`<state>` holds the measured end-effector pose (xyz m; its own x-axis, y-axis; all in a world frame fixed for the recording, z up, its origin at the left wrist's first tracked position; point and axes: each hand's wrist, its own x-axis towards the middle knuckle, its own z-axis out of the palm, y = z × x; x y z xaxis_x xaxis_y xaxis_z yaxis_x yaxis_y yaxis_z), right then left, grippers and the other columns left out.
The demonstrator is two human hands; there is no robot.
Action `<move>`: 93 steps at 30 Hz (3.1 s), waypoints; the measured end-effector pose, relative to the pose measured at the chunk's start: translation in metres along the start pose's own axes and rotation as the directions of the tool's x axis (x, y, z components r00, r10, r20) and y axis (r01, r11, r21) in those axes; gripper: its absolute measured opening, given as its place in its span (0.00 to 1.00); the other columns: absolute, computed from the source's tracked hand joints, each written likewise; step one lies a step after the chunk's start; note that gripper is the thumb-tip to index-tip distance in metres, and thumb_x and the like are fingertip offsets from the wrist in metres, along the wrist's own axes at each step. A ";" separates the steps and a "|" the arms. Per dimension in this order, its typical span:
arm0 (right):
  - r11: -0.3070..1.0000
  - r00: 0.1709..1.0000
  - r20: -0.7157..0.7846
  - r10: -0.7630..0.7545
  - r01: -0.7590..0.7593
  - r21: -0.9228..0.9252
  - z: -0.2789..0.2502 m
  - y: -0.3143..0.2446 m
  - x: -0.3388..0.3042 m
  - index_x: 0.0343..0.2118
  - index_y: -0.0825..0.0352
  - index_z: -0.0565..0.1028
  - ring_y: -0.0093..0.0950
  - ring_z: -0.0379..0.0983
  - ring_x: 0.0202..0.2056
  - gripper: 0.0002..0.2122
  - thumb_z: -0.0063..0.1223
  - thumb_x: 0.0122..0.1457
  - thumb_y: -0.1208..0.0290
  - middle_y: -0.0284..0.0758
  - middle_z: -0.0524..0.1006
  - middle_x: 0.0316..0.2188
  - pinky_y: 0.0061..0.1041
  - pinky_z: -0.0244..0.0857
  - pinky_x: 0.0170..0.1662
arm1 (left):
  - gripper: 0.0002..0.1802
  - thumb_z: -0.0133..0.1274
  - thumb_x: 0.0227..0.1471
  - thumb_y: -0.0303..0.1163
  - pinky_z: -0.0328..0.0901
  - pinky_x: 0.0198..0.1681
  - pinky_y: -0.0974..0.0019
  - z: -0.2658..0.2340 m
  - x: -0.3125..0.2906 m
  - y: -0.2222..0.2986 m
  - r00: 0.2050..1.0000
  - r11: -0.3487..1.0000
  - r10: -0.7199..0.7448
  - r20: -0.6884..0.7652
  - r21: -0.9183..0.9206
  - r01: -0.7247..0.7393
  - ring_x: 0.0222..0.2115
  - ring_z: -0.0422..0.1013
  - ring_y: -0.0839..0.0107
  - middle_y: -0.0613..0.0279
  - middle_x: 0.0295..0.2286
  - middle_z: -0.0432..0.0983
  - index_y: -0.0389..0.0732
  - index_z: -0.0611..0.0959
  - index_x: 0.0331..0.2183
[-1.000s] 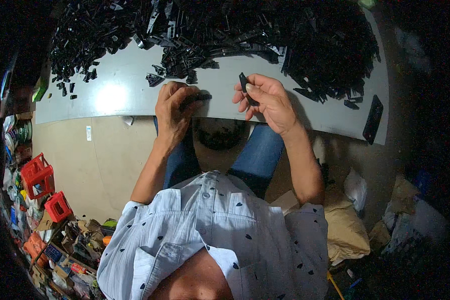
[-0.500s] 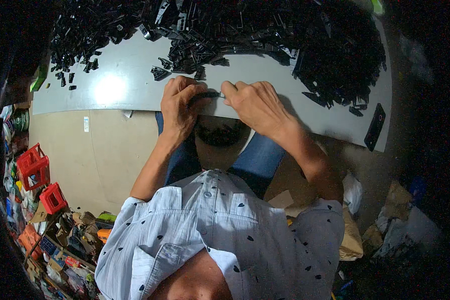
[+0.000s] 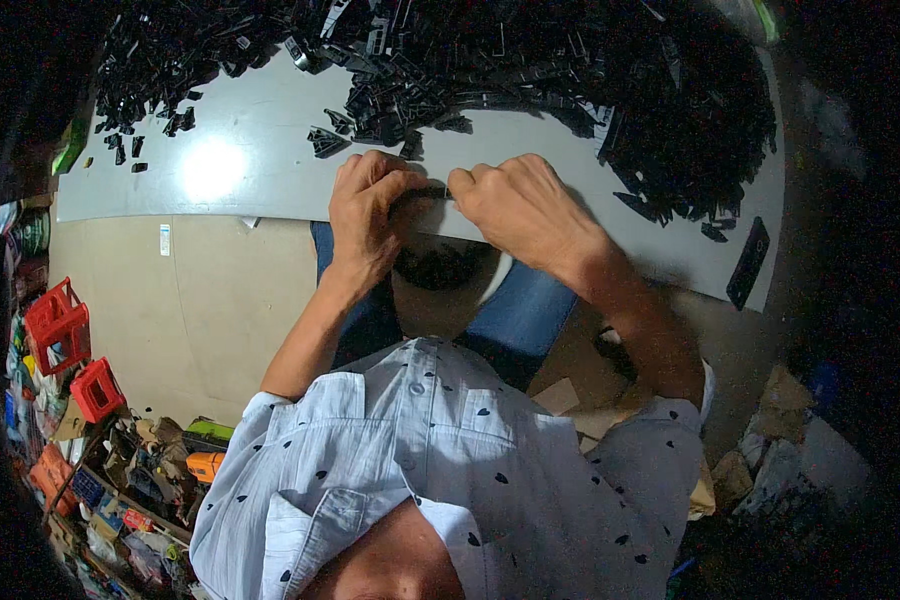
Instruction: The person assembles small plastic parts by hand, repeatedly picking pieces from a pile on the table and snapping them together, and retrieves additional parts in a bag from a shelf.
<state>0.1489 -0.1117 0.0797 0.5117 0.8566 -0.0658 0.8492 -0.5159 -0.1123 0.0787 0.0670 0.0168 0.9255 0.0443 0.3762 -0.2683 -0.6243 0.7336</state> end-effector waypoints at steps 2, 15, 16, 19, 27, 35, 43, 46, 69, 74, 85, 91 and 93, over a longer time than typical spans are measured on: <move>0.989 0.996 0.074 -0.058 0.067 -0.129 -0.003 -0.002 0.003 0.27 0.67 0.70 0.34 0.76 0.22 0.07 0.54 0.54 0.70 0.37 0.75 0.20 0.30 0.67 0.25 | 0.14 0.64 0.32 0.24 0.61 0.37 0.63 -0.001 0.000 0.000 1.000 1.000 0.004 0.007 0.000 -0.004 0.32 0.67 0.63 0.64 0.29 0.74 0.42 0.83 0.29; 0.854 0.806 0.510 -0.301 0.466 -0.232 -0.026 -0.018 0.041 0.15 0.59 0.79 0.23 0.76 0.23 0.06 0.55 0.47 0.70 0.29 0.77 0.16 0.25 0.66 0.25 | 0.08 0.59 0.31 0.22 0.55 0.31 0.63 0.003 0.000 -0.005 0.997 0.993 0.064 -0.032 -0.099 -0.067 0.26 0.62 0.65 0.64 0.22 0.65 0.41 0.80 0.22; 0.859 0.812 0.488 -0.319 0.465 -0.213 -0.027 -0.016 0.043 0.14 0.59 0.78 0.24 0.75 0.23 0.06 0.56 0.45 0.71 0.30 0.76 0.16 0.26 0.65 0.25 | 0.08 0.58 0.30 0.22 0.54 0.31 0.63 0.004 0.001 -0.006 0.996 0.991 0.075 -0.037 -0.107 -0.079 0.25 0.62 0.65 0.64 0.21 0.64 0.41 0.79 0.22; 0.867 0.827 0.386 -0.408 0.484 -0.119 -0.018 -0.007 0.043 0.15 0.60 0.77 0.25 0.74 0.22 0.05 0.56 0.43 0.71 0.30 0.75 0.15 0.27 0.65 0.25 | 0.07 0.56 0.31 0.21 0.54 0.31 0.64 0.007 0.002 -0.008 0.997 0.994 0.058 -0.045 -0.087 -0.062 0.25 0.62 0.65 0.64 0.21 0.64 0.40 0.79 0.22; 0.874 0.878 0.052 -0.476 0.479 -0.087 0.002 0.013 0.023 0.21 0.62 0.72 0.26 0.69 0.22 0.05 0.56 0.44 0.69 0.30 0.67 0.20 0.27 0.65 0.27 | 0.08 0.60 0.30 0.22 0.56 0.31 0.64 0.004 0.002 -0.008 0.996 0.992 0.071 -0.056 -0.102 -0.077 0.25 0.63 0.64 0.63 0.21 0.66 0.39 0.79 0.21; 0.975 0.995 0.003 -0.102 0.101 -0.197 -0.021 -0.012 -0.032 0.26 0.62 0.68 0.21 0.72 0.24 0.08 0.52 0.56 0.66 0.29 0.67 0.21 0.24 0.66 0.27 | 0.15 0.68 0.31 0.21 0.64 0.26 0.72 -0.014 -0.008 -0.004 0.962 0.762 -0.069 0.263 -0.608 0.221 0.24 0.69 0.73 0.64 0.27 0.73 0.36 0.79 0.26; 0.971 0.968 -0.090 -0.233 0.237 0.030 -0.009 -0.053 -0.054 0.26 0.69 0.69 0.25 0.68 0.18 0.06 0.50 0.52 0.72 0.34 0.66 0.18 0.25 0.63 0.20 | 0.13 0.65 0.41 0.21 0.63 0.21 0.79 -0.014 -0.031 0.014 0.450 0.369 -0.077 0.890 -0.394 0.842 0.25 0.69 0.83 0.67 0.28 0.75 0.34 0.79 0.32; 0.986 0.988 -0.060 -0.144 0.148 0.078 0.016 -0.061 -0.066 0.26 0.70 0.69 0.27 0.69 0.18 0.09 0.52 0.54 0.69 0.35 0.67 0.18 0.27 0.63 0.20 | 0.12 0.66 0.40 0.24 0.66 0.22 0.71 -0.013 -0.042 0.022 0.429 0.396 -0.217 0.877 -0.322 0.860 0.24 0.73 0.74 0.63 0.27 0.77 0.36 0.79 0.29; 0.985 0.890 -0.446 0.097 -0.150 -0.085 0.016 0.060 -0.055 0.26 0.68 0.70 0.29 0.67 0.29 0.03 0.50 0.48 0.80 0.35 0.65 0.26 0.27 0.64 0.27 | 0.14 0.63 0.36 0.22 0.66 0.32 0.62 0.008 0.005 0.016 0.992 0.984 0.043 0.115 0.170 -0.062 0.29 0.70 0.60 0.59 0.25 0.71 0.38 0.81 0.31; 0.990 0.842 -0.520 0.142 -0.130 0.059 0.012 0.051 -0.054 0.30 0.69 0.72 0.30 0.68 0.30 0.07 0.54 0.45 0.81 0.35 0.66 0.28 0.27 0.64 0.28 | 0.16 0.63 0.35 0.21 0.64 0.33 0.64 0.005 0.006 0.017 0.996 1.000 0.000 0.089 -0.014 0.001 0.29 0.68 0.61 0.58 0.26 0.70 0.37 0.81 0.32; 0.914 0.954 -0.212 0.214 -0.119 0.388 0.002 0.000 -0.045 0.28 0.68 0.66 0.39 0.73 0.28 0.08 0.53 0.55 0.71 0.41 0.71 0.25 0.35 0.64 0.28 | 0.10 0.62 0.35 0.24 0.60 0.33 0.63 0.007 0.007 0.011 0.996 0.999 0.018 0.084 -0.049 -0.014 0.27 0.67 0.62 0.62 0.24 0.69 0.41 0.82 0.27; 0.988 0.986 -0.119 0.120 -0.106 0.114 0.006 0.000 -0.036 0.26 0.67 0.69 0.34 0.75 0.24 0.09 0.54 0.55 0.68 0.37 0.73 0.21 0.31 0.67 0.25 | 0.10 0.62 0.34 0.24 0.60 0.32 0.62 0.008 0.007 0.008 0.997 0.998 0.033 0.067 -0.054 -0.029 0.27 0.66 0.62 0.63 0.24 0.68 0.41 0.81 0.26; 0.994 0.987 -0.140 0.075 -0.063 0.089 0.006 0.001 -0.032 0.26 0.67 0.69 0.33 0.76 0.23 0.07 0.53 0.56 0.69 0.37 0.75 0.21 0.31 0.68 0.24 | 0.10 0.62 0.34 0.24 0.59 0.31 0.62 0.008 0.006 0.007 0.997 0.999 0.034 0.070 -0.041 -0.032 0.26 0.66 0.62 0.63 0.23 0.68 0.41 0.81 0.26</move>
<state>0.1322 -0.1400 0.0759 0.5870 0.8069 0.0652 0.8005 -0.5666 -0.1954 0.0851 0.0567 0.0194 0.9321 -0.0320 0.3607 -0.3082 -0.5931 0.7438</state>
